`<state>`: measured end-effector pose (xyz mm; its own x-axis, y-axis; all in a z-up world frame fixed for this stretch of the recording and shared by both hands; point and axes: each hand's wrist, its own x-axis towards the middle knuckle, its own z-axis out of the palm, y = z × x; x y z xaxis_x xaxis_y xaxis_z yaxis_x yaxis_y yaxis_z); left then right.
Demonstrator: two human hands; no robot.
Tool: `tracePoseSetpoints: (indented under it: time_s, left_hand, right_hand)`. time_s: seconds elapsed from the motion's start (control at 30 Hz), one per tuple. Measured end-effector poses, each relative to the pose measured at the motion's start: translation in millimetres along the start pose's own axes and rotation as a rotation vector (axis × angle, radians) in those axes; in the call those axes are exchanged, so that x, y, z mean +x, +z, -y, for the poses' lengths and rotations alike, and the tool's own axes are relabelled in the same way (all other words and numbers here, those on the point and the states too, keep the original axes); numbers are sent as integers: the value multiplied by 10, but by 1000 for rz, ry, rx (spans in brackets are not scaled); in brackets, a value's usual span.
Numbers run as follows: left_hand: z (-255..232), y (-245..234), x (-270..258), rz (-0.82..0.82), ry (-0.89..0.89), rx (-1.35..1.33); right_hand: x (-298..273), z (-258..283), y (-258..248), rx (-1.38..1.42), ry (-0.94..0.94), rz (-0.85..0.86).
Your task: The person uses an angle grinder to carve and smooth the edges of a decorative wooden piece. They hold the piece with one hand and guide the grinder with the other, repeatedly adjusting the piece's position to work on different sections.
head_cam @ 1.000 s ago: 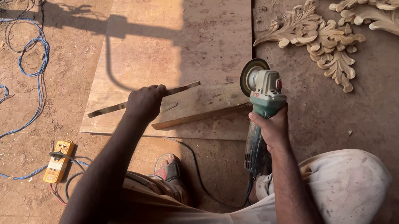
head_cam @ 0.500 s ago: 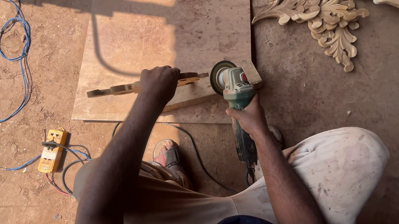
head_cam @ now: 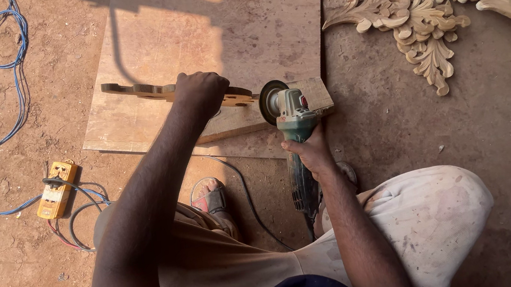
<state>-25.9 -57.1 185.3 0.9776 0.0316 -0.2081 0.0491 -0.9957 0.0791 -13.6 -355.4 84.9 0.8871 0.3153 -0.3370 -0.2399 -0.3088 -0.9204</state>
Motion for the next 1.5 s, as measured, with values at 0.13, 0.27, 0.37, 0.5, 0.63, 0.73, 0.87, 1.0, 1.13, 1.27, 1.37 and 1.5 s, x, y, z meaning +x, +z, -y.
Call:
tracePoseSetpoints:
  time_s: [0.13,0.27,0.37,0.5,0.63,0.73,0.87,1.0,1.13,1.27,1.37,1.5]
  left_hand:
    - [118,-1,8,19,0,-31]
    - [189,-13,36,56,-22,-42]
    - [208,0,33,62,-33,-57]
    - [200,-9,21,71,-38,-53]
    - [146,-14,14,12,-22,-44]
    - [144,16,44,61,-27,-38]
    - [226,53,79,62,-31,-67]
    - [272,52,79,37,-36,-84]
    - [210,50,55,30,-45,-83]
    - [59,1,71,53,-49,-65]
    - [-84,-71,58,55,-30,-41]
    - [-210,-154,55,80,-6,-4]
  right_hand:
    - [100,-191,-16,191,136,56]
    - [168,-342,-11,415,360,106]
    - [153,-353,-30,455,302,109]
    - [102,-175,-29,284,180,73]
    - [41,6,48,146,52,49]
    - [41,-5,59,164,143,60]
    - [121,-217,53,354,300,199]
    - [193,-426,100,531,383,241]
    - [170,-416,91,404,345,78]
    - [126,-209,-29,139,52,-20]
    - [61,-48,-104,75,-60,-47]
    - [4,37,-76,0,-25,-82]
